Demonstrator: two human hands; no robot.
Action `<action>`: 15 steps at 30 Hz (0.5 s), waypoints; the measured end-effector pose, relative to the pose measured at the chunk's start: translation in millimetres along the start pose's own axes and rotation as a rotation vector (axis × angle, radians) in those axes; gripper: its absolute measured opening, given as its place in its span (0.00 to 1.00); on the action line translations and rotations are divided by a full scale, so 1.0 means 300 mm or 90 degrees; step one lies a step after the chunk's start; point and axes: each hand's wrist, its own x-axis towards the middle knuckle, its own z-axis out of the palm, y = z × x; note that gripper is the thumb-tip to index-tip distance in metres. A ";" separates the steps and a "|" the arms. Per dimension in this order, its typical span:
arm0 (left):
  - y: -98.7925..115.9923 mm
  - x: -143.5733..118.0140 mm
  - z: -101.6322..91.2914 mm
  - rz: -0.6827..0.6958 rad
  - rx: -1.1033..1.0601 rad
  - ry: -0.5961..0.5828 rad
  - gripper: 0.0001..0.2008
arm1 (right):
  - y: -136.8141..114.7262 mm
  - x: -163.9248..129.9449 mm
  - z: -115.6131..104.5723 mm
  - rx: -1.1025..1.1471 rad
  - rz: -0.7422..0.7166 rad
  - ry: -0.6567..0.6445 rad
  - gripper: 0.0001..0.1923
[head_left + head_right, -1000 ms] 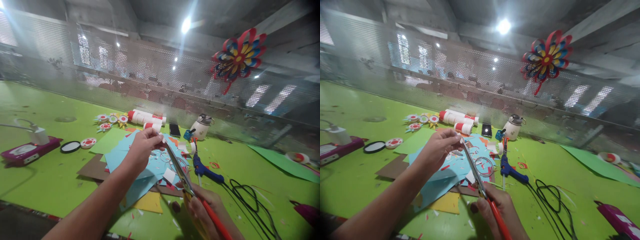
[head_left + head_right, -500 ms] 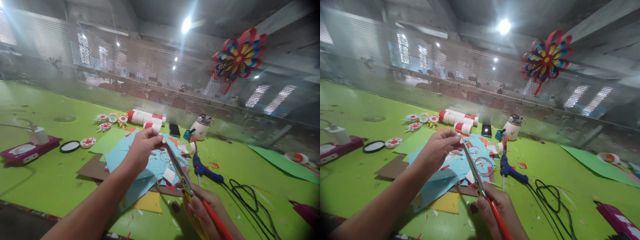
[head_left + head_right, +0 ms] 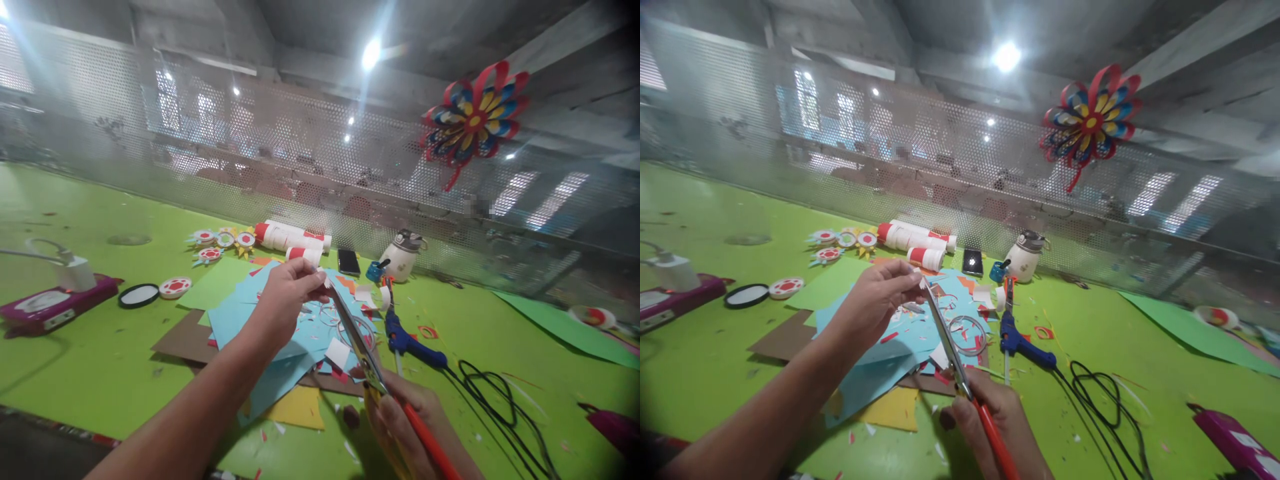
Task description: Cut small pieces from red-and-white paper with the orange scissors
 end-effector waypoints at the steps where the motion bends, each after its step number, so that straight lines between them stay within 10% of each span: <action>1: -0.001 0.000 -0.001 0.000 0.001 -0.001 0.08 | 0.000 0.000 -0.001 0.006 0.001 0.001 0.23; 15: -0.006 -0.003 0.010 0.007 -0.010 0.021 0.07 | 0.007 -0.006 0.008 0.055 0.023 0.007 0.20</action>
